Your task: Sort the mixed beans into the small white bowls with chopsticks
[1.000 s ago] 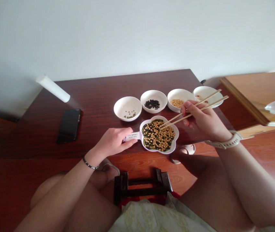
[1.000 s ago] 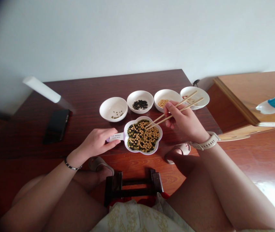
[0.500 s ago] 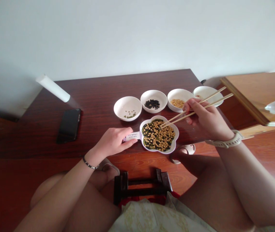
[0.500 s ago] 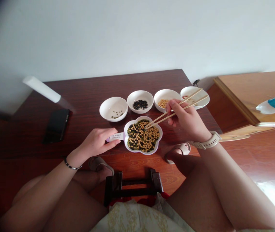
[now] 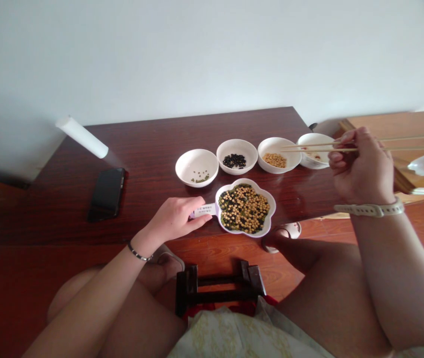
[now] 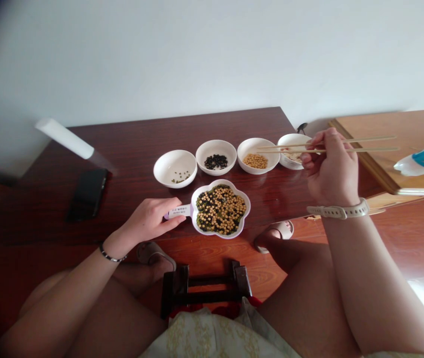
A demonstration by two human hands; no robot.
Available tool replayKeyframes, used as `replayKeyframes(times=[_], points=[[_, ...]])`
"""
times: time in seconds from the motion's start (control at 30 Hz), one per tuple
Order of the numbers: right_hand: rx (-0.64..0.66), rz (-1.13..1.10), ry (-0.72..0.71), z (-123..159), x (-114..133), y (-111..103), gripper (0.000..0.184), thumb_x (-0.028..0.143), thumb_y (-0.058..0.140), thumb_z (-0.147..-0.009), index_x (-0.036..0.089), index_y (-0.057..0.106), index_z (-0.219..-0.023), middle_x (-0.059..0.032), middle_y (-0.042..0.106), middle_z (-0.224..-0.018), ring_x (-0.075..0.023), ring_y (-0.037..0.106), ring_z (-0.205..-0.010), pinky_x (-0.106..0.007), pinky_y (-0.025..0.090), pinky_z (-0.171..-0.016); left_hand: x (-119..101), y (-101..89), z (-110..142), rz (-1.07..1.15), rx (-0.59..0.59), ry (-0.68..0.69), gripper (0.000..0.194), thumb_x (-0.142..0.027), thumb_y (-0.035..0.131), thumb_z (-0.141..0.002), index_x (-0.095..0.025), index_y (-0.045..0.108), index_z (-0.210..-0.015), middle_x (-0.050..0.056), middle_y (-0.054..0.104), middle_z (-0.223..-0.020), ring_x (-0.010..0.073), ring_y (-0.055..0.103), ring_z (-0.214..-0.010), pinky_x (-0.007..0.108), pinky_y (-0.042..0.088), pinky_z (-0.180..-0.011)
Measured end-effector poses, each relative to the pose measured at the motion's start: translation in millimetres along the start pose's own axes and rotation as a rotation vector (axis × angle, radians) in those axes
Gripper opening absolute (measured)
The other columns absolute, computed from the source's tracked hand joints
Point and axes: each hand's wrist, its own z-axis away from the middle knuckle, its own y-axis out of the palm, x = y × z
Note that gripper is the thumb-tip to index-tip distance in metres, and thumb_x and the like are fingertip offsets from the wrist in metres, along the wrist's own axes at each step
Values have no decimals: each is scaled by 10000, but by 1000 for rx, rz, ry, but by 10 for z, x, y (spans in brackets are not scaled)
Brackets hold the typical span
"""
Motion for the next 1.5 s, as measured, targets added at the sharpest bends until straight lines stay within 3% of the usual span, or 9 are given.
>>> replayKeyframes(times=[0.2,0.4,0.5,0.67,0.83,1.2,1.5], points=[[103,35,60,110,33,84,248,361,709,-950,223,641,-756,-56,572,-764,-129,450,-572,-290,252,-425,8,8,1,-14,10,-2,338,-498,521,-1050,-207,545,-881,0,659,-771,152,595,-654,281,321,-597],[514,190,276,338,158,253,323,446,649,-1004,198,667,-799,-13,543,-658,-95,444,-503,-233,291,-409,7,5,0,-6,2,0,337,-492,528,-1046,-206,547,-869,2,660,-761,148,590,-641,280,313,-584],[628,271,344,403,161,286,384,514,623,-1013,197,664,-801,-7,516,-557,-106,448,-467,-230,309,-405,1,-4,-1,-7,4,-2,337,-494,526,-1047,-206,550,-873,1,661,-762,150,592,-645,284,314,-583],[728,371,283,416,108,289,455,592,572,-1021,202,661,-805,-22,568,-543,-120,486,-470,-238,348,-431,-8,-9,0,-11,11,-12,336,-494,528,-1048,-206,548,-875,0,663,-769,149,588,-641,286,316,-586],[704,376,277,431,119,305,447,586,584,-1018,203,656,-799,-18,559,-538,-115,474,-458,-235,351,-422,-4,-3,3,-6,11,-13,338,-493,529,-1048,-207,541,-867,-3,658,-770,145,584,-642,282,319,-584],[439,87,240,358,162,294,332,411,683,-988,173,618,-765,-13,530,-718,-65,443,-494,-195,276,-397,11,13,9,-7,11,-9,341,-495,526,-1048,-207,533,-866,-6,645,-762,148,584,-651,282,312,-598],[363,-116,264,275,141,262,260,264,655,-997,154,610,-766,-8,499,-753,-52,435,-522,-140,326,-390,1,-3,1,8,22,-24,346,-498,531,-1044,-207,532,-858,0,649,-767,154,586,-654,281,310,-601]])
